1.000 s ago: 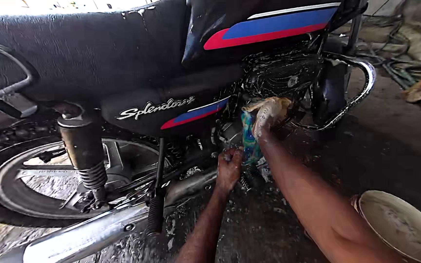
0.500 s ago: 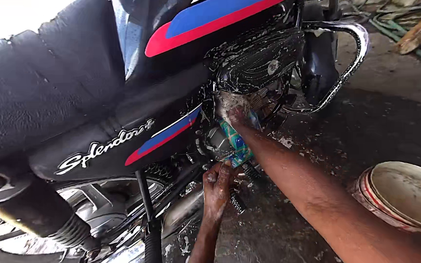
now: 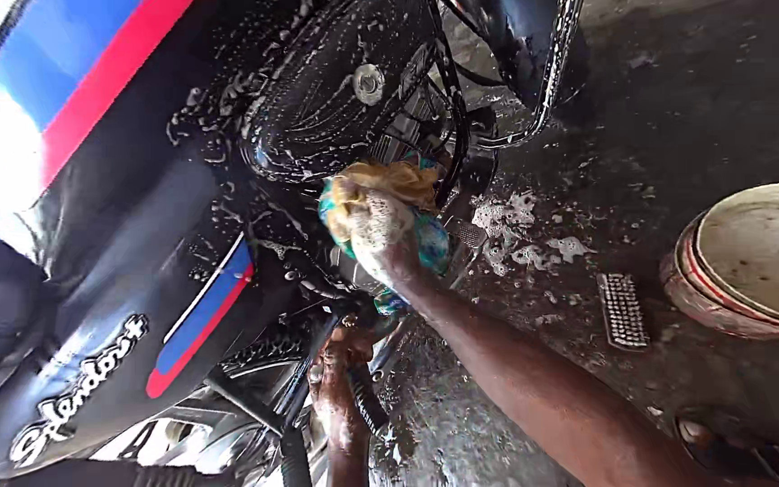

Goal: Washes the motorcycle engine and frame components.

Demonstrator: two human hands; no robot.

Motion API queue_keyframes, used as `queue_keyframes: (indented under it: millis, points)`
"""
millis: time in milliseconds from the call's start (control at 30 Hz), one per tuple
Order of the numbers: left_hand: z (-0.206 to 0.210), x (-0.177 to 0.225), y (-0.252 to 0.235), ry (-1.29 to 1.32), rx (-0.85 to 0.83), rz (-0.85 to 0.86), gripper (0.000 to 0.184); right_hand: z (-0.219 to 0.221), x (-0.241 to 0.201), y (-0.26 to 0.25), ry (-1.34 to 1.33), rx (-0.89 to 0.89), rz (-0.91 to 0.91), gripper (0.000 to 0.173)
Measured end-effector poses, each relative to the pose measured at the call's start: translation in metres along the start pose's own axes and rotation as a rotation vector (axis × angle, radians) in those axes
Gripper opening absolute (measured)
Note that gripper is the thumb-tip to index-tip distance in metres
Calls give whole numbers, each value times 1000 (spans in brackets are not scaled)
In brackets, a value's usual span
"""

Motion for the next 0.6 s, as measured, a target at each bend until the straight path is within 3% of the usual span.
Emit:
queue_keyframes:
  millis: [67, 133, 200, 300, 500, 600]
  points:
    - [6, 1, -1, 14, 7, 14, 37, 38, -6, -9, -102, -240, 60, 27]
    - [12, 1, -3, 18, 5, 23, 36, 81, -8, -15, -62, -568, 7, 31]
    - [14, 0, -3, 42, 7, 26, 36, 104, -16, -30, -95, -656, -136, 32]
    - [17, -2, -6, 105, 11, 45, 34, 125, -21, -49, -161, -807, -192, 34]
    - [24, -6, -10, 125, -102, 76, 34, 98, -20, -46, -250, -542, -225, 27]
    - [27, -8, -12, 172, -141, 89, 35, 87, -1, -34, -235, -551, -106, 30]
Point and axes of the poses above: each hand's wrist, its own y-axis away from the middle knuckle, its own z-axis out of the palm, x = y × z, the point moved 8 cm from there along -y, towards the middle knuckle, and after that the axes turned 6 degrees about -z, right-handed, at the moved point
